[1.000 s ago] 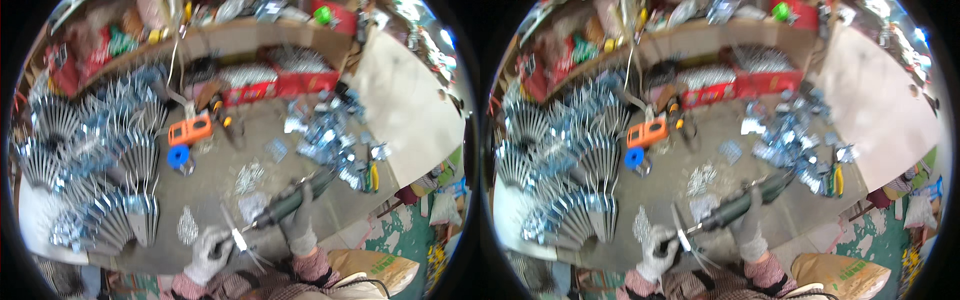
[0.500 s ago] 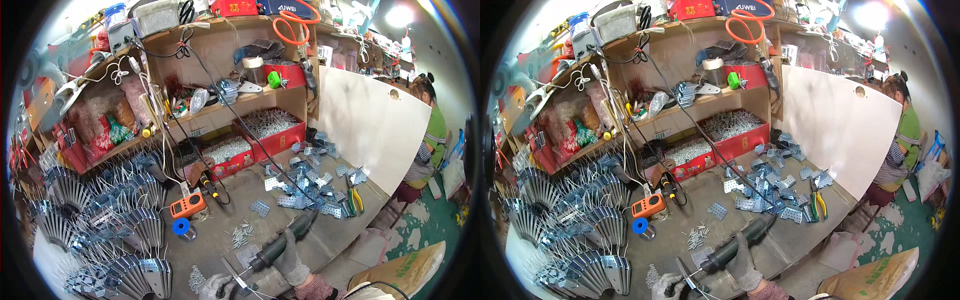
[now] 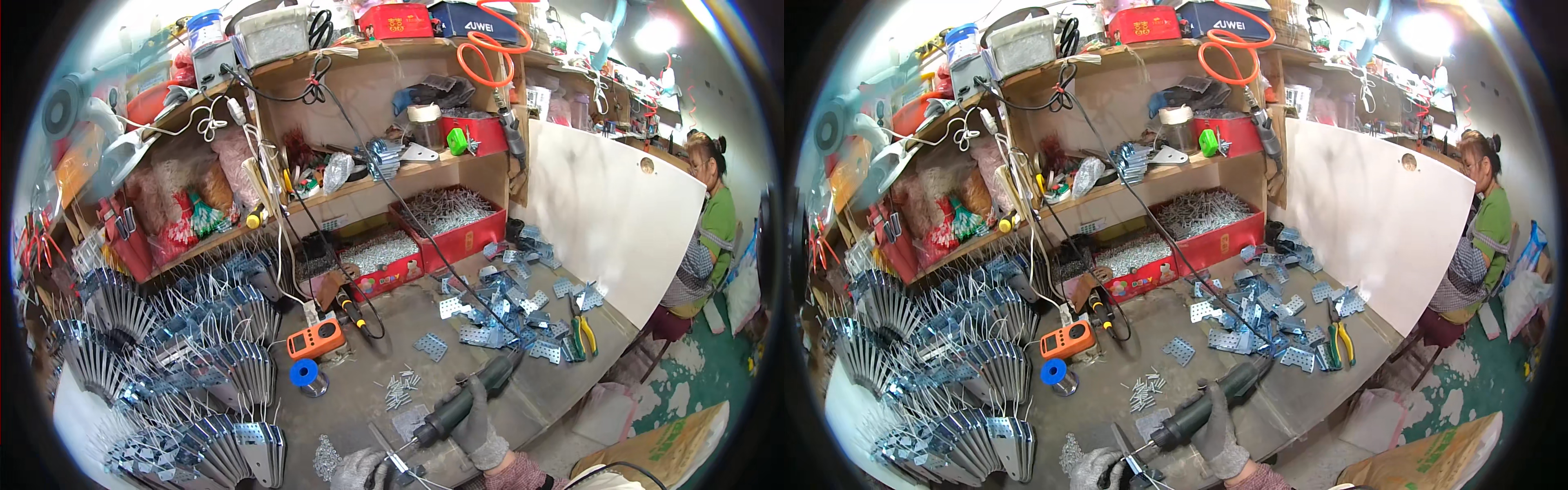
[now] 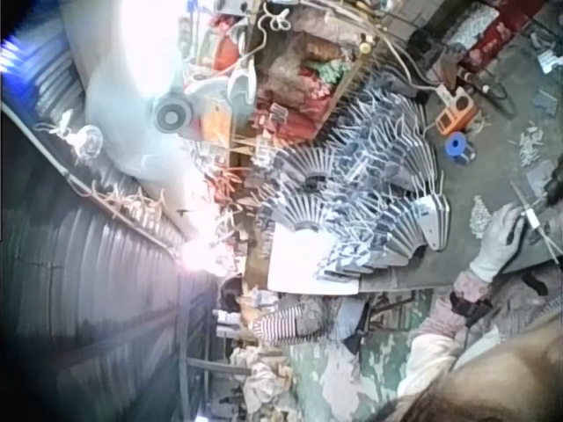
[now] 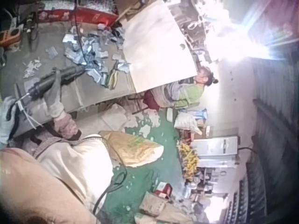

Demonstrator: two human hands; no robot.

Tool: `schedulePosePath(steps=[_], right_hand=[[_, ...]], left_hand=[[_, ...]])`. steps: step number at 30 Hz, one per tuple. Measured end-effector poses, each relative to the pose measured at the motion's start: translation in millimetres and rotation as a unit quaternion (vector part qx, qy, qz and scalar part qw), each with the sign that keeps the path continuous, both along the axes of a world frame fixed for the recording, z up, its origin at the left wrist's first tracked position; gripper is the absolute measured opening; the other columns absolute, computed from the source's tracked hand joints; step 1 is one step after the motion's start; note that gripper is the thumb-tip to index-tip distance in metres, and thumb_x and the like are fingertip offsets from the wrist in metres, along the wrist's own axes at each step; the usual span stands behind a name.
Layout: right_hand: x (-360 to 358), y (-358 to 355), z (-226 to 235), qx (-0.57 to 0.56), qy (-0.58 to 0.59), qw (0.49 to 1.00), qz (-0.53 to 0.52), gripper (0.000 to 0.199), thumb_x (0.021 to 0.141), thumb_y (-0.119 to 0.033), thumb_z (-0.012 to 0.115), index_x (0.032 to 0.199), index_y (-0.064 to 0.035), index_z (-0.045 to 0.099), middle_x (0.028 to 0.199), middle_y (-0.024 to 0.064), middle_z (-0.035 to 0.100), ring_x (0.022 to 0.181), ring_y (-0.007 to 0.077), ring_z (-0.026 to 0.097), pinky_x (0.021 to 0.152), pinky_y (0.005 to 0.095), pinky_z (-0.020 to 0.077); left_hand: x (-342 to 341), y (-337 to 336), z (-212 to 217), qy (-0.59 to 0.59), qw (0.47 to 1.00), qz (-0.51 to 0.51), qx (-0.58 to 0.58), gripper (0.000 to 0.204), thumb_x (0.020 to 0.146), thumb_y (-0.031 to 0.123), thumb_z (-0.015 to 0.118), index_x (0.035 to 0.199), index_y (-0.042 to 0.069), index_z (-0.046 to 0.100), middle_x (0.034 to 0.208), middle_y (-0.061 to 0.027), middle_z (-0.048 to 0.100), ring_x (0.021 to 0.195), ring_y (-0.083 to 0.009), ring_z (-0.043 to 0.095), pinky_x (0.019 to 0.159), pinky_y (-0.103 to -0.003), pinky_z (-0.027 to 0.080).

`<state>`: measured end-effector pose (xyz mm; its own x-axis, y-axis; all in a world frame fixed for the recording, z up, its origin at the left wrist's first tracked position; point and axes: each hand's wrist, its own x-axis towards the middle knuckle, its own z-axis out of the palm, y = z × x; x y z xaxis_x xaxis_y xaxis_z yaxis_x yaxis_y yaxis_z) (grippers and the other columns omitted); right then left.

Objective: Assembling small metal bracket components using a power screwdriver.

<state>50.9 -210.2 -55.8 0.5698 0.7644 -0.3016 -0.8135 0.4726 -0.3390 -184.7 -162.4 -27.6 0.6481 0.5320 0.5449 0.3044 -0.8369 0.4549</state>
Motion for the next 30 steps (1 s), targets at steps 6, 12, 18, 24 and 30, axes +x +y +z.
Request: schedulePosePath(steps=[6,12,18,24,30], right_hand=[[-1.0,-2.5,-3.7,-0.009,-0.076,0.997,0.004,0.039,0.101,-0.039,0.060,0.123,-0.0086,0.050,0.092,0.0046,0.053,0.086,0.0176,0.058,0.090,0.0414,0.0539],[-1.4,-0.9,-10.4,-0.020,-0.062,0.998,0.007,0.040,0.101,-0.043,0.058,0.119,-0.0088,0.049,0.093,0.0055,0.054,0.088,0.0193,0.059,0.091,0.0411,0.0542],[2.2,-4.9,-12.7,-0.010,-0.149,0.989,0.008,0.031,0.107,-0.030,0.050,0.125,-0.0054,0.047,0.098,0.0070,0.053,0.090,0.0183,0.059,0.093,0.0397,0.0548],[-1.6,-0.7,-5.9,0.006,-0.190,0.982,0.014,0.036,0.107,-0.031,0.051,0.133,-0.0059,0.046,0.097,0.0053,0.053,0.088,0.0165,0.058,0.092,0.0391,0.0548],[0.4,4.0,-5.5,-0.050,-0.062,0.997,-0.019,0.043,0.099,-0.044,0.062,0.125,-0.0111,0.052,0.092,0.0009,0.054,0.084,0.0173,0.058,0.085,0.0386,0.0533]], left_hand=[[-3.1,1.6,-7.5,0.050,0.999,0.016,-0.004,0.018,0.092,0.008,0.069,0.108,0.003,0.066,0.106,-0.0182,0.068,0.097,-0.0376,0.066,0.086,-0.043,0.053],[-9.2,8.9,-9.3,0.028,0.996,-0.012,-0.079,0.017,0.091,0.007,0.070,0.108,0.002,0.067,0.105,-0.0173,0.069,0.100,-0.0376,0.066,0.088,-0.043,0.053],[-2.5,9.6,-7.0,0.000,0.996,-0.011,-0.084,0.017,0.089,0.007,0.071,0.105,0.002,0.068,0.105,-0.0172,0.070,0.101,-0.0364,0.067,0.090,-0.043,0.053],[-8.8,2.2,-10.4,-0.046,0.988,0.010,-0.148,0.029,0.089,0.014,0.074,0.115,0.006,0.067,0.114,-0.0192,0.067,0.104,-0.0386,0.065,0.093,-0.045,0.052],[-0.5,7.9,2.0,0.071,0.997,-0.004,-0.012,0.029,0.082,0.003,0.075,0.110,0.005,0.066,0.106,-0.0142,0.067,0.095,-0.0344,0.066,0.083,-0.044,0.054]])
